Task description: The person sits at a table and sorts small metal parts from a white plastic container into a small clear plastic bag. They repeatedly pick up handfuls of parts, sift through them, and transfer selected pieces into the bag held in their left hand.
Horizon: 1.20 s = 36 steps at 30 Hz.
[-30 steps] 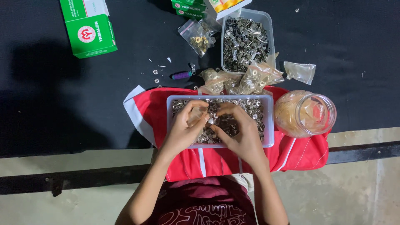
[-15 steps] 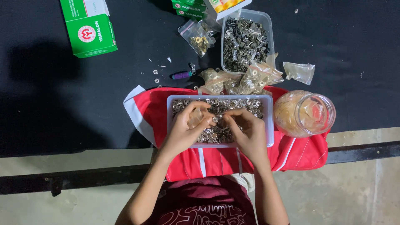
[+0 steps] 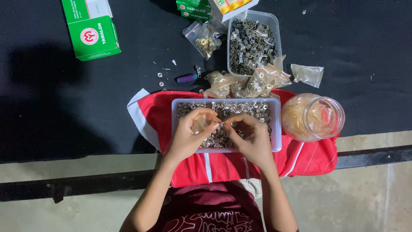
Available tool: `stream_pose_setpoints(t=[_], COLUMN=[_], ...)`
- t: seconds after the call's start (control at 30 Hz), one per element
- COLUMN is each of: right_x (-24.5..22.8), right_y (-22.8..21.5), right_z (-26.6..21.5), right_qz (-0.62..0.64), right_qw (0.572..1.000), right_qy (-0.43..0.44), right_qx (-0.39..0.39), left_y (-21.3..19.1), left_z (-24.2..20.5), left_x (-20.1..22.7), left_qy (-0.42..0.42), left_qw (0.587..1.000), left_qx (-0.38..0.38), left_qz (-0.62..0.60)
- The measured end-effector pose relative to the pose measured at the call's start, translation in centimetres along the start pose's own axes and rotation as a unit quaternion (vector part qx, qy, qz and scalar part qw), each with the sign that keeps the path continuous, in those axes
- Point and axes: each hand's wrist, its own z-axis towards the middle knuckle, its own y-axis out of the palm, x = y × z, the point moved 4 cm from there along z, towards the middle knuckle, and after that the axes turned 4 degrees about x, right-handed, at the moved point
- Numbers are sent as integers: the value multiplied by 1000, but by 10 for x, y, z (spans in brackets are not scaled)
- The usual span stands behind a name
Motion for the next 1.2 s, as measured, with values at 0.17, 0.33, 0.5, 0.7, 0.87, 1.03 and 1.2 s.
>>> stream_pose_setpoints(t=[0.17,0.33,0.5,0.7,0.87,1.03,1.2], right_x=[15,-5,-39,-48,-51,-46,-60], right_y=[-6,-6,9,-10,-27,-16,45], right_z=[-4,-4,-10,-8,-4,-1,-4], right_qz=[29,-7,-101,-134,-213,-262,-207], right_qw=[999,993,977,978,971,954,934], right_qy=[-15,-94,-186,-157,-99,-145,-215], right_qx=[41,70,17,27,39,10,-198], left_y=[5,4,7,8,-5,-19,-33], left_z=[-2,-3,-8,-11,-9,-13,-12], left_x=[7,17,8,13,28,31,5], left_qy=[17,44,47,32,93,103,127], left_qw=[999,994,996,999,994,989,984], left_qx=[3,1,-5,13,43,93,122], left_qz=[40,103,71,-11,41,60,-21])
